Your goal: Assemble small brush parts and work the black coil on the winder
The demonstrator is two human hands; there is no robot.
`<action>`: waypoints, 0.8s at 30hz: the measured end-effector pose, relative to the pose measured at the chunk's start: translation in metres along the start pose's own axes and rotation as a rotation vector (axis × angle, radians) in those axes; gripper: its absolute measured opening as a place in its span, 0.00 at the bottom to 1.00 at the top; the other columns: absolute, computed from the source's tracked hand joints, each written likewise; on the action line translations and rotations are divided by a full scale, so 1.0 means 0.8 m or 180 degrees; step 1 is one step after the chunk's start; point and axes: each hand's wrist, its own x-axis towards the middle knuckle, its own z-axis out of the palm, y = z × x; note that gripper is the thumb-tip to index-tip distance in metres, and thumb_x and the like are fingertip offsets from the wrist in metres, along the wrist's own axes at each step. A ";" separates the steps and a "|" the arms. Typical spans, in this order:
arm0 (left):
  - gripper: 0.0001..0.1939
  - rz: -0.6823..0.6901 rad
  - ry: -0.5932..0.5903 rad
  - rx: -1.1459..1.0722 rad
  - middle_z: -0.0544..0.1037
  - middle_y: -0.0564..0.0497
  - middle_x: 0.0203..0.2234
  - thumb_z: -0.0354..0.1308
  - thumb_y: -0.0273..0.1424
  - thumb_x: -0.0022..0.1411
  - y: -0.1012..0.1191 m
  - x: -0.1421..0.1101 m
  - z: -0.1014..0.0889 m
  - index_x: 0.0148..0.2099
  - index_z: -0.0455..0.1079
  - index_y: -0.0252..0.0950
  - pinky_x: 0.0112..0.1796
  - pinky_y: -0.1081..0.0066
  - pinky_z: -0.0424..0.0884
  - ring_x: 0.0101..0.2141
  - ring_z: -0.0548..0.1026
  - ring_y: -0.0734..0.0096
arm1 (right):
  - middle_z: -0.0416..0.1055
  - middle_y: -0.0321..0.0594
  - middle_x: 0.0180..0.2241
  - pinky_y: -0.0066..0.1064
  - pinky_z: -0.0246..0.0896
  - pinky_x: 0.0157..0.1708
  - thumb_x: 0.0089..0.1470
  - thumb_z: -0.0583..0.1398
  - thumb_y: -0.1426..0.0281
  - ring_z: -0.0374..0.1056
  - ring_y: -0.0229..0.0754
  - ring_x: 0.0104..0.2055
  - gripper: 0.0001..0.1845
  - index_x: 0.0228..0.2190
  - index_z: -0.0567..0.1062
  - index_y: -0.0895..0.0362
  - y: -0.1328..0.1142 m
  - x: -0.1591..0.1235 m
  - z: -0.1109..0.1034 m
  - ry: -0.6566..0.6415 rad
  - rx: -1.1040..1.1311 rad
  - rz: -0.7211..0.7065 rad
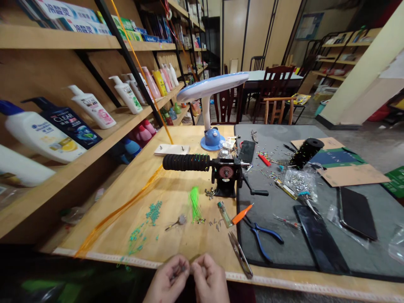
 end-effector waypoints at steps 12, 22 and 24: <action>0.20 0.0318 0.0040 0.0103 0.70 0.52 0.23 0.56 0.48 0.61 0.028 -0.002 -0.005 0.31 0.71 0.36 0.30 0.72 0.63 0.27 0.67 0.69 | 0.56 0.28 0.19 0.26 0.47 0.23 0.55 0.57 0.48 0.50 0.34 0.22 0.25 0.26 0.72 0.58 0.000 0.002 -0.008 0.0248 -0.0412 -0.0439; 0.21 -0.0012 -0.0044 -0.0351 0.65 0.57 0.21 0.57 0.52 0.59 0.066 0.004 -0.013 0.34 0.67 0.37 0.25 0.74 0.60 0.23 0.62 0.73 | 0.55 0.28 0.18 0.25 0.47 0.22 0.55 0.55 0.67 0.52 0.34 0.21 0.11 0.23 0.66 0.56 -0.025 -0.003 -0.009 -0.0360 -0.1371 -0.0547; 0.22 -0.0254 -0.0162 -0.0634 0.64 0.59 0.20 0.59 0.52 0.56 0.072 0.007 -0.014 0.35 0.66 0.37 0.25 0.75 0.59 0.23 0.61 0.74 | 0.56 0.29 0.19 0.25 0.47 0.23 0.55 0.53 0.69 0.53 0.34 0.21 0.09 0.23 0.65 0.55 -0.032 -0.005 -0.009 -0.0384 -0.1506 -0.0759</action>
